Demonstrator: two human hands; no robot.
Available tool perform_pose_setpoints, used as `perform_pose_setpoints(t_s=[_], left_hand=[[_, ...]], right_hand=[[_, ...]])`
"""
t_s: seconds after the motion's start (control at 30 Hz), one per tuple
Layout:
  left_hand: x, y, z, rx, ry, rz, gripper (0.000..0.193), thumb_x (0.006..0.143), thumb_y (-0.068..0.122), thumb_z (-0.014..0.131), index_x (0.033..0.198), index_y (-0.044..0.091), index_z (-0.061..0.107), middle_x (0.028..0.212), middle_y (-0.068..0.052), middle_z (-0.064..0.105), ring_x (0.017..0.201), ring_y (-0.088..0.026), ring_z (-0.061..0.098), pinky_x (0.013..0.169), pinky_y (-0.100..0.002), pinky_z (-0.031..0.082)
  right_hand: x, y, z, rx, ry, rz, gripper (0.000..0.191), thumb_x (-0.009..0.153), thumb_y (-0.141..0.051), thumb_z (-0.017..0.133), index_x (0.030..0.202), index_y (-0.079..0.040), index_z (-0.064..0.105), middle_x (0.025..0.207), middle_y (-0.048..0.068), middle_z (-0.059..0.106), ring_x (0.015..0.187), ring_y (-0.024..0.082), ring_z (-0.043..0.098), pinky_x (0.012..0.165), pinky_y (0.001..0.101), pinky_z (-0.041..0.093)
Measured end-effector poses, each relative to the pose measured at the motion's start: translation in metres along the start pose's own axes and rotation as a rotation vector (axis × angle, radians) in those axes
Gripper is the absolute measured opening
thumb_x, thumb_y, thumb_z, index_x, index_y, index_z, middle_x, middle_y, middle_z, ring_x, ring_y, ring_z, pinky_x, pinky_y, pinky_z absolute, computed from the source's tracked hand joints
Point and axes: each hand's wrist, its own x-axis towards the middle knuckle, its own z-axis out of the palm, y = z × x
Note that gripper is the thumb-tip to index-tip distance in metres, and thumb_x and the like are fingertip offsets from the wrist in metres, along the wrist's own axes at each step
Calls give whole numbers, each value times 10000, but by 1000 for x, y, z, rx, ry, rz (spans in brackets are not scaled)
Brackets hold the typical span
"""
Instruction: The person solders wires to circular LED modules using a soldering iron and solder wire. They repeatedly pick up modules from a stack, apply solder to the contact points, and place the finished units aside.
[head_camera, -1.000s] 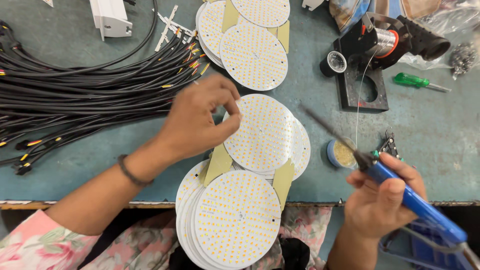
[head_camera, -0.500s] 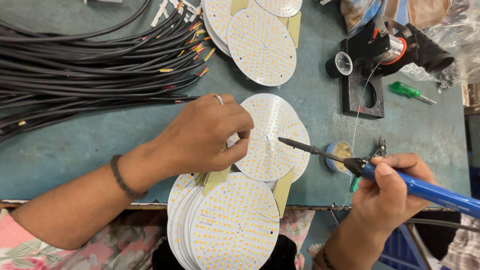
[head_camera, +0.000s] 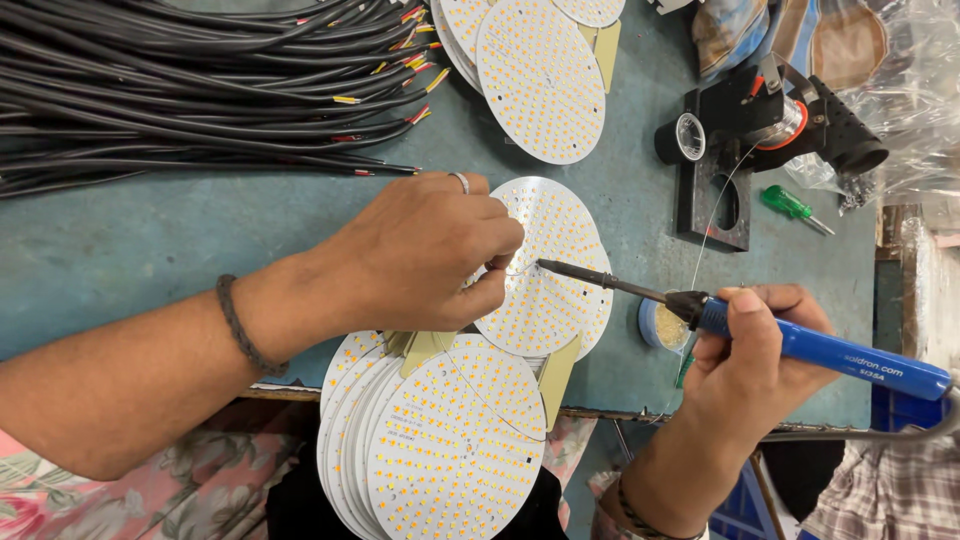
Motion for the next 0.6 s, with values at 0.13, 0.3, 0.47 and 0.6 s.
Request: perform_pose_setpoints(t_s=[0.13,0.3,0.47,0.6], left_hand=[[0,-1,0,-5,-3,8,147,744,187,717,690,86,626,672,-89,615,729,-314,609,655,-468,494],[0,-2,1,-12,21,30,146,755,185,715,696,88,624,673,-89,610,727,-315,608,668,-464,499],[0,-2,2,-14,22,26,143,764,187,715,705,88,629,669,-90,608,719,-313,608,661,-460,498],[-1,-3,3,-6,18,18,145,761,192,718,705,89,632,660,-92,602,708,-313,607,653,-463,495]], right_hand=[[1,2,0,-8,-25,-4,214,957,-76,690,799,28,588,687,73,573,445,69,418,426,185,315],[1,2,-5,-2,-81,-46,155,955,-54,692,867,29,596,763,94,628,481,65,461,463,177,355],[4,2,-11,-53,-165,-113,161,949,-49,692,866,53,600,765,99,625,492,71,484,482,175,370],[8,3,-11,-44,-175,-97,158,939,-49,686,851,55,606,750,94,617,490,68,480,477,172,361]])
